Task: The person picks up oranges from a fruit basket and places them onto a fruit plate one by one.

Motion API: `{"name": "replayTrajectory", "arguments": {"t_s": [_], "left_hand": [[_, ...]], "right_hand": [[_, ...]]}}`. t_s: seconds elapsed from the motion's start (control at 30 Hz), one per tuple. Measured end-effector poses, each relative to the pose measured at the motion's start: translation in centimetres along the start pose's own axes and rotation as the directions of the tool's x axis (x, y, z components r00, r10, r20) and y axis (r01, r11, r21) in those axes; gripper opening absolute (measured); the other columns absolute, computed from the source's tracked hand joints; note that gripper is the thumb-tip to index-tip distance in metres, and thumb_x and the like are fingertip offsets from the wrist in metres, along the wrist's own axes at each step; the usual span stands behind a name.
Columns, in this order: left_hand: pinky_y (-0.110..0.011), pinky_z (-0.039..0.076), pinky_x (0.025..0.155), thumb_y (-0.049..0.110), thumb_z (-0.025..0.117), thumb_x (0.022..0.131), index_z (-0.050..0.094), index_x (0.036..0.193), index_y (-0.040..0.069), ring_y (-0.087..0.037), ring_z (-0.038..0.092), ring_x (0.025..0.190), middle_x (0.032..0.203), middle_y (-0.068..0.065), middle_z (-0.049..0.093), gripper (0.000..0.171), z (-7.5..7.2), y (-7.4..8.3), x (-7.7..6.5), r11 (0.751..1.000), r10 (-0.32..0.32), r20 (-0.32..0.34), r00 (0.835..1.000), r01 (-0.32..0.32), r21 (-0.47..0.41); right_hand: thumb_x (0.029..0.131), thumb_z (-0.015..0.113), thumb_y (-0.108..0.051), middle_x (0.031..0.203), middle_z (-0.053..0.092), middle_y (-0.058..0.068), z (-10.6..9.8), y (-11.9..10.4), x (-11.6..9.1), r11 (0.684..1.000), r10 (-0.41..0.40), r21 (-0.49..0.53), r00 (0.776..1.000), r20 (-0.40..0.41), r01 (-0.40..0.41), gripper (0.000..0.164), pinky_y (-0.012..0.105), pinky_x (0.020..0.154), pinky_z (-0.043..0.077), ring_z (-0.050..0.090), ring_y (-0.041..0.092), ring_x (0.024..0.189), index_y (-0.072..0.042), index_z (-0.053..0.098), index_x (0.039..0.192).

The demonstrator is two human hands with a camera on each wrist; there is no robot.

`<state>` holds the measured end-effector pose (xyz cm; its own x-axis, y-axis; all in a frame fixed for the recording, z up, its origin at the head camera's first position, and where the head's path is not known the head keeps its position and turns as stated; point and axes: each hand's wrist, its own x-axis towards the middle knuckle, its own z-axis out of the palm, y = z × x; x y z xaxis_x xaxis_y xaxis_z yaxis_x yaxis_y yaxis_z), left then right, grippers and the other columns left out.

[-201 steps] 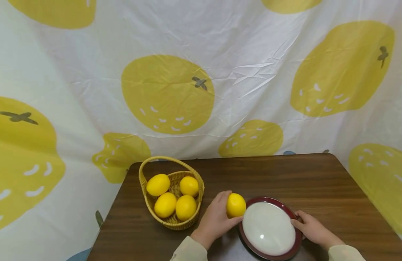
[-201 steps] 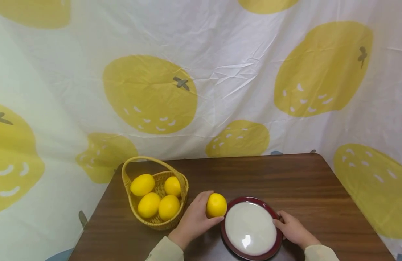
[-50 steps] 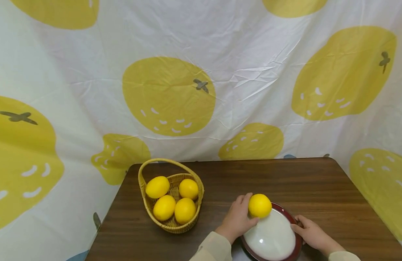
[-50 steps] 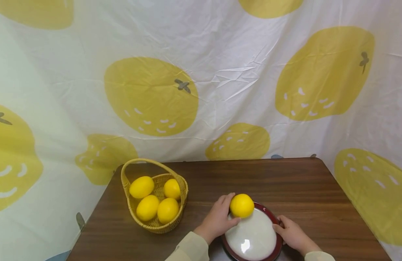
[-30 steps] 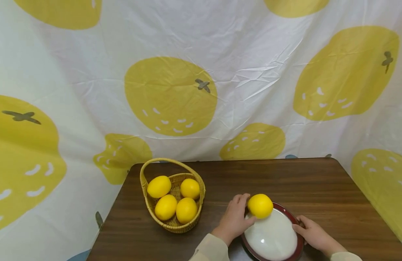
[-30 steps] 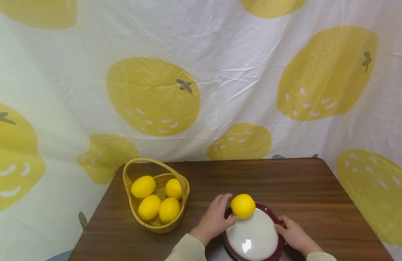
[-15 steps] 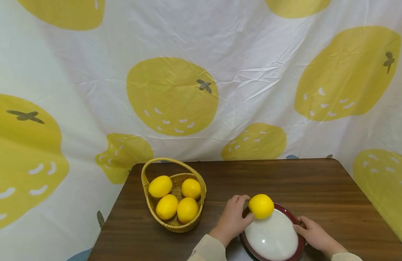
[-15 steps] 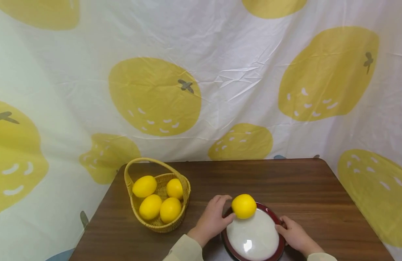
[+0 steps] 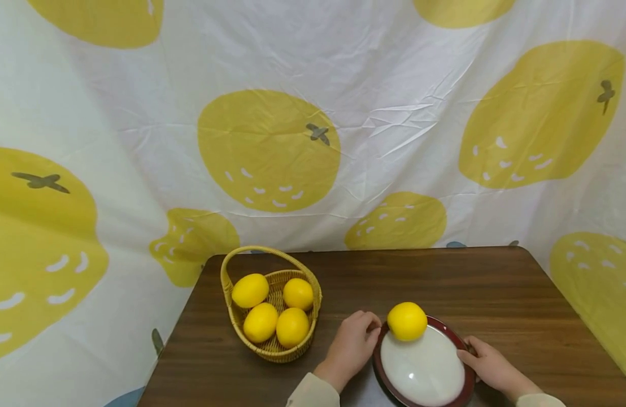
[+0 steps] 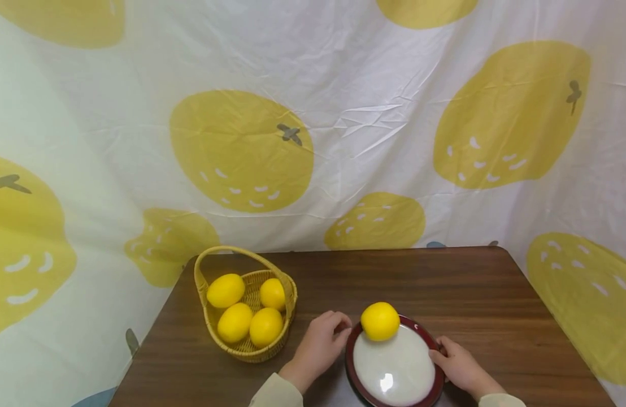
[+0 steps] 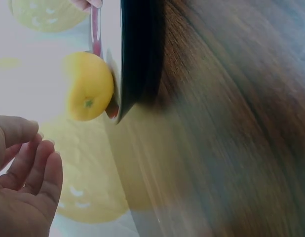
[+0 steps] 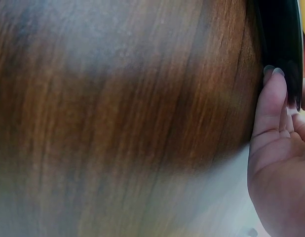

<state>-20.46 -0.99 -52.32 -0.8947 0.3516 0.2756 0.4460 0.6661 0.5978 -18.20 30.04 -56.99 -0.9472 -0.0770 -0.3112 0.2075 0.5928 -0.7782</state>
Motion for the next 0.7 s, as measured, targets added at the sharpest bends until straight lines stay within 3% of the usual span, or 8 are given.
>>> {"name": "replayTrajectory", "arguments": {"t_s": [0.23, 0.5, 0.7], "left_hand": [[-0.015, 0.051, 0.071, 0.014, 0.070, 0.095, 0.071, 0.099, 0.014, 0.000, 0.054, 0.078, 0.089, 0.006, 0.064, 0.004, -1.1, -0.4, -0.8, 1.000, 0.019, 0.006, 1.000, -0.019, 0.019], [-0.015, 0.052, 0.071, 0.011, 0.071, 0.094, 0.071, 0.098, 0.014, -0.001, 0.058, 0.079, 0.089, 0.005, 0.065, 0.006, -2.4, -1.1, -1.6, 0.996, 0.074, -0.048, 0.996, -0.071, 0.056], [-0.015, 0.051, 0.070, 0.013, 0.070, 0.095, 0.072, 0.099, 0.014, 0.000, 0.056, 0.078, 0.089, 0.005, 0.065, 0.004, -3.3, -1.4, -1.9, 0.995, 0.057, -0.030, 0.998, -0.054, 0.082]], "right_hand": [[0.104, 0.053, -0.017, 0.086, 0.061, 0.005, 0.0, 0.1, -0.1, 1.000, -0.024, -0.006, 1.000, 0.010, 0.024, 0.028, 0.031, 0.060, 0.051, 0.057, 0.019, 0.073, 0.007, 0.054, 0.118], [0.102, 0.054, -0.015, 0.082, 0.059, 0.005, 0.0, 0.1, -0.3, 0.998, -0.058, -0.005, 0.998, -0.001, 0.058, 0.023, 0.029, 0.058, 0.051, 0.057, 0.018, 0.069, 0.006, 0.055, 0.113], [0.103, 0.054, -0.016, 0.082, 0.059, 0.005, 0.0, 0.1, -0.2, 0.999, -0.047, -0.022, 0.999, -0.011, 0.047, 0.024, 0.029, 0.059, 0.050, 0.057, 0.018, 0.070, 0.005, 0.055, 0.114]]}}
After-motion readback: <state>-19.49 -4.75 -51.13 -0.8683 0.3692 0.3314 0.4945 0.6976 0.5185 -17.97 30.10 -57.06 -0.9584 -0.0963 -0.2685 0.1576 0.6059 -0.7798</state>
